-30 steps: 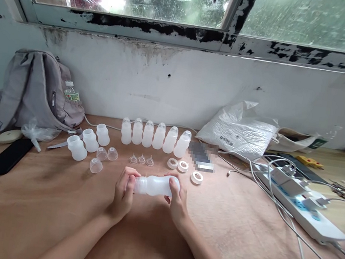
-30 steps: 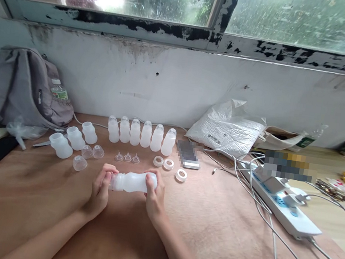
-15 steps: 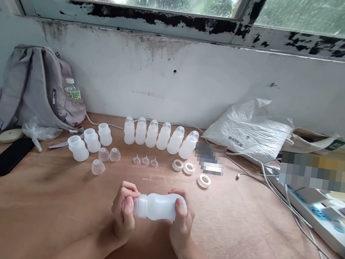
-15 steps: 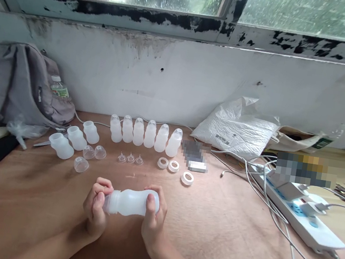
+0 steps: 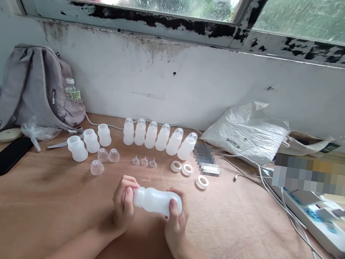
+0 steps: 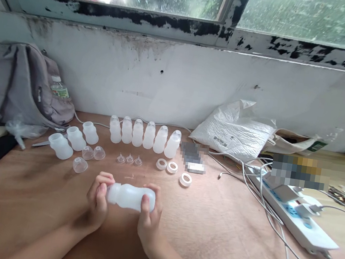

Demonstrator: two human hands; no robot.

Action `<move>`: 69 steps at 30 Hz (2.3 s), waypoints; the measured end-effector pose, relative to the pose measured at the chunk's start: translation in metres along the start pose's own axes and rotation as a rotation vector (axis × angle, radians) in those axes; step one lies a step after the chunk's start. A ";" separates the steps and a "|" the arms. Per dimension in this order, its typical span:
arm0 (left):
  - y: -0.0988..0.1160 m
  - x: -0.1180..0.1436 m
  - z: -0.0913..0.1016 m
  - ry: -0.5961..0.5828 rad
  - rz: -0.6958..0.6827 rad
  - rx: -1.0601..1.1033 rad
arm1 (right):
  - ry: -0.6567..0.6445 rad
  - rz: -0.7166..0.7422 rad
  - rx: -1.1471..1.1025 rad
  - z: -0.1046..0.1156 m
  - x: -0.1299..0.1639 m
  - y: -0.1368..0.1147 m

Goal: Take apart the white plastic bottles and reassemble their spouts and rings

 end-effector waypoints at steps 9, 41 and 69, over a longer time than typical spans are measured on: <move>-0.039 -0.040 -0.017 -0.292 0.457 0.200 | -0.209 -0.229 -0.096 -0.008 -0.034 0.006; -0.009 -0.230 0.026 -0.423 -0.187 -1.075 | -0.179 0.123 0.229 0.006 -0.055 0.024; -0.009 -0.181 0.016 -0.235 -0.413 -0.860 | -0.192 0.221 0.376 0.001 -0.054 0.013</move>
Point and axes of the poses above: each hand's wrist, its own x-axis away from the middle knuckle, its own z-axis out of the back of the hand, y = z × x, the point moved 4 cm from there along -x, towards the middle knuckle, and after that the axes turned 9 degrees about -x, right-handed, at the moved point
